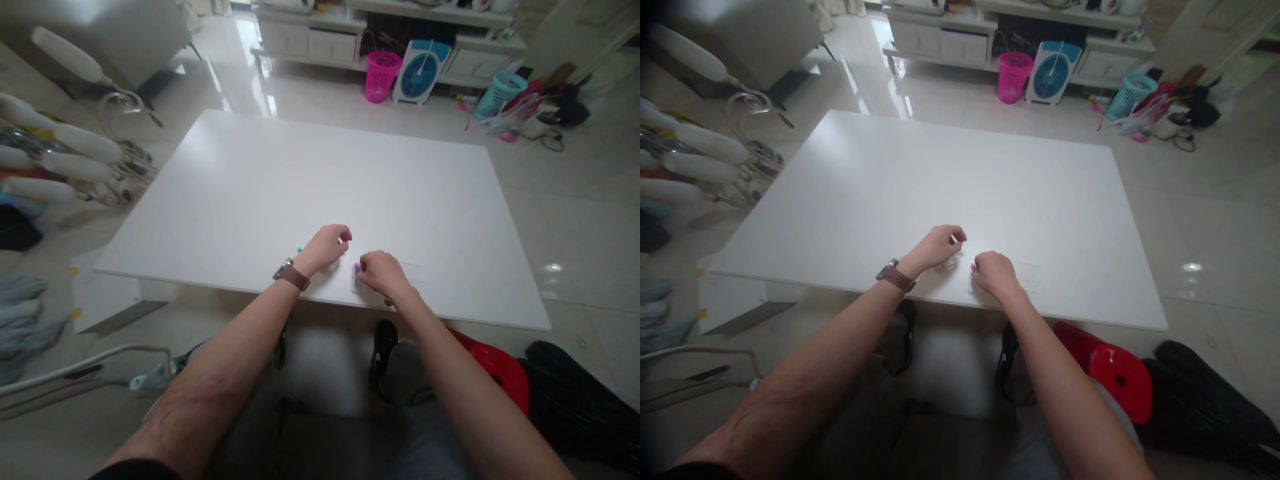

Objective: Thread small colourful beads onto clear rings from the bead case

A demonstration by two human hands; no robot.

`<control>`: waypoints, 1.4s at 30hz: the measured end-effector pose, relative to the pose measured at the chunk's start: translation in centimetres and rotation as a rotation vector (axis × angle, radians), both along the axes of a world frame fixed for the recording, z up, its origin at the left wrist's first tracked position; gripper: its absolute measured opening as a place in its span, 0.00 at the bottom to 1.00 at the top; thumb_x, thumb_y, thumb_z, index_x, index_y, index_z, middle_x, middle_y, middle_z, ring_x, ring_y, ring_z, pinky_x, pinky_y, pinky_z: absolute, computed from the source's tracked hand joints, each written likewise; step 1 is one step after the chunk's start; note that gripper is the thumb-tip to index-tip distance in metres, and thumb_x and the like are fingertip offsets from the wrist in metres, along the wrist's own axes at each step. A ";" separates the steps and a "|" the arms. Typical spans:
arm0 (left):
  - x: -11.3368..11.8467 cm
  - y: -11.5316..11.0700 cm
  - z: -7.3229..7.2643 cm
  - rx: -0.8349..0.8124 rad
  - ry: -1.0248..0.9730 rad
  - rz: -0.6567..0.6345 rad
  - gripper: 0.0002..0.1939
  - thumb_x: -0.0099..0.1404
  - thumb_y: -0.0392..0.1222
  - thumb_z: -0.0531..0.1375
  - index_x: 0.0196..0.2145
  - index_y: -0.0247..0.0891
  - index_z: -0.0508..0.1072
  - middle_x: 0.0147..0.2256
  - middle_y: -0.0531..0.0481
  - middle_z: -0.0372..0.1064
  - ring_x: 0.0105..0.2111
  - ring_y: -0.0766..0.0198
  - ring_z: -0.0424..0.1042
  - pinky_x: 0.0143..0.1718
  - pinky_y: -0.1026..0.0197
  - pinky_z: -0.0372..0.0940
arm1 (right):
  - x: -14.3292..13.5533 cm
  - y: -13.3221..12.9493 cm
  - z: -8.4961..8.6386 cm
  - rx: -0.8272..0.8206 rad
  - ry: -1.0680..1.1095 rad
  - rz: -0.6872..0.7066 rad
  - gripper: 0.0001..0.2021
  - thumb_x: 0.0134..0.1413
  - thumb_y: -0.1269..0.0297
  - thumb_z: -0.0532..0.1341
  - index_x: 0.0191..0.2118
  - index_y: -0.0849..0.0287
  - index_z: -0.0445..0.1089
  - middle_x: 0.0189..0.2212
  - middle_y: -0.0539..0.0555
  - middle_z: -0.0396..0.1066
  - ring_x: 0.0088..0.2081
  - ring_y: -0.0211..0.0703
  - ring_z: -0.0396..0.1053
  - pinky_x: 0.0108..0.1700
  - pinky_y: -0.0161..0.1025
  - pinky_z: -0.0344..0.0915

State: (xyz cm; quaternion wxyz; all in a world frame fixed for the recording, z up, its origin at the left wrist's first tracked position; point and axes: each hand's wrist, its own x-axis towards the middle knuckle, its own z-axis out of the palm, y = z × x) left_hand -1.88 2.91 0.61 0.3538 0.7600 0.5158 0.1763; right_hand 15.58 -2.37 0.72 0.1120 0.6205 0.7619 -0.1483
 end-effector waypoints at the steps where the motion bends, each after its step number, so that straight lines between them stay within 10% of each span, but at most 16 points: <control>1: 0.0 0.0 0.1 0.005 -0.002 -0.001 0.14 0.61 0.29 0.57 0.41 0.34 0.79 0.41 0.43 0.79 0.39 0.60 0.76 0.49 0.57 0.70 | -0.2 0.0 0.0 -0.002 -0.011 -0.009 0.12 0.62 0.62 0.59 0.38 0.58 0.80 0.37 0.63 0.79 0.40 0.51 0.76 0.40 0.40 0.64; 11: 0.1 0.0 0.2 0.016 0.000 -0.019 0.14 0.61 0.29 0.57 0.41 0.34 0.79 0.40 0.43 0.79 0.39 0.59 0.76 0.48 0.57 0.70 | -1.1 -0.1 -0.2 0.008 -0.065 -0.158 0.13 0.63 0.61 0.59 0.43 0.61 0.79 0.42 0.66 0.79 0.42 0.52 0.77 0.42 0.41 0.66; 42: 0.1 -0.2 0.5 0.031 0.012 -0.096 0.13 0.62 0.30 0.56 0.40 0.36 0.79 0.38 0.44 0.79 0.37 0.60 0.76 0.45 0.58 0.69 | 1.2 0.8 -0.7 0.056 0.059 0.125 0.10 0.63 0.63 0.61 0.37 0.54 0.81 0.39 0.55 0.78 0.39 0.44 0.73 0.36 0.36 0.59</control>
